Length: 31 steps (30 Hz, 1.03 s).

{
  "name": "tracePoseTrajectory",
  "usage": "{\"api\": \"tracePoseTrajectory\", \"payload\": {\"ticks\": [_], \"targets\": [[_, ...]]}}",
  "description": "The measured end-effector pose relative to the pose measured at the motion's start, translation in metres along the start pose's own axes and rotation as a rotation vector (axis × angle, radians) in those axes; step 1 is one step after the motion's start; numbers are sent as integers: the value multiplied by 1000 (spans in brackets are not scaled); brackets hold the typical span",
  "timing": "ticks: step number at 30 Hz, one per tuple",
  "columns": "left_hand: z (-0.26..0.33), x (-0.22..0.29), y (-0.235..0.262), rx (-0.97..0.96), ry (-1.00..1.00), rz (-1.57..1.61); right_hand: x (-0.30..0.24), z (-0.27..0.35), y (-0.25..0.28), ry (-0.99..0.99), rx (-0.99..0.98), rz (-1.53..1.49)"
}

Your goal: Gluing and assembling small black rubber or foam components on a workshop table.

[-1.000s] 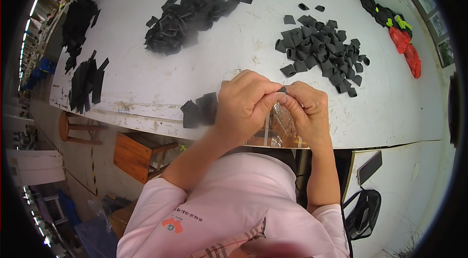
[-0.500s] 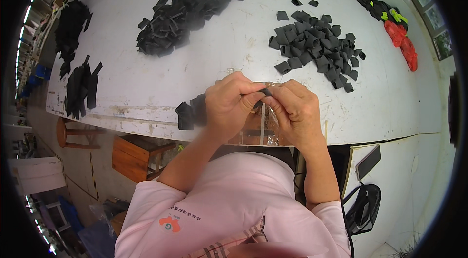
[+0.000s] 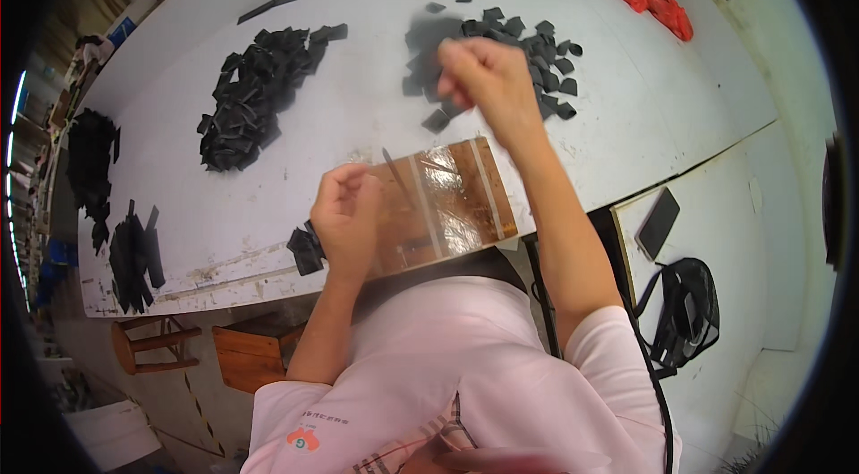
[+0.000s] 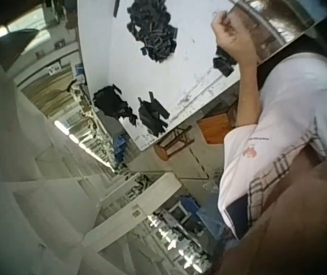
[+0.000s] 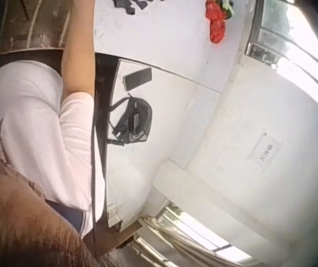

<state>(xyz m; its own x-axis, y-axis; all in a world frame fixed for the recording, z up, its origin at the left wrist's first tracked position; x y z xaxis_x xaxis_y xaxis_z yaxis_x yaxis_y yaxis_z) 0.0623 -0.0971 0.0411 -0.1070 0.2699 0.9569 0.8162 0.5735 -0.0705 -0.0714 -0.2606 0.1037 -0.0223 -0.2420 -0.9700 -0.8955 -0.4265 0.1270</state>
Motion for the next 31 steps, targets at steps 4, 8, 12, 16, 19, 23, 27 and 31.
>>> {"api": "tracePoseTrajectory", "payload": {"ticks": [4,8,12,16,19,23,27,31], "targets": [[13,-9,6,-54,81,23,57,23,34,-40,86,235],[46,-52,1,-211,242,-136,116,128,20,-135,-82,373],[82,-82,-26,-466,368,-298,154,201,41,-268,-38,521],[104,-81,-77,-698,420,-170,179,245,70,-372,42,626],[122,-78,-101,-776,539,-17,207,281,77,-435,-14,725],[125,-79,-112,-833,407,-253,223,320,95,-407,197,579],[134,-94,-115,-861,406,-386,287,372,121,-776,390,76],[136,-107,-113,-861,427,-505,299,397,120,-946,617,-732]]}}
Point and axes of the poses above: each hand's wrist, its own z-axis away from the middle knuckle, its own y-axis out of the back of the hand, x = y × z, the point moved 10 cm from there along -z, towards the middle knuckle, and after that the axes turned 5 degrees about z, right-handed, at the moved point
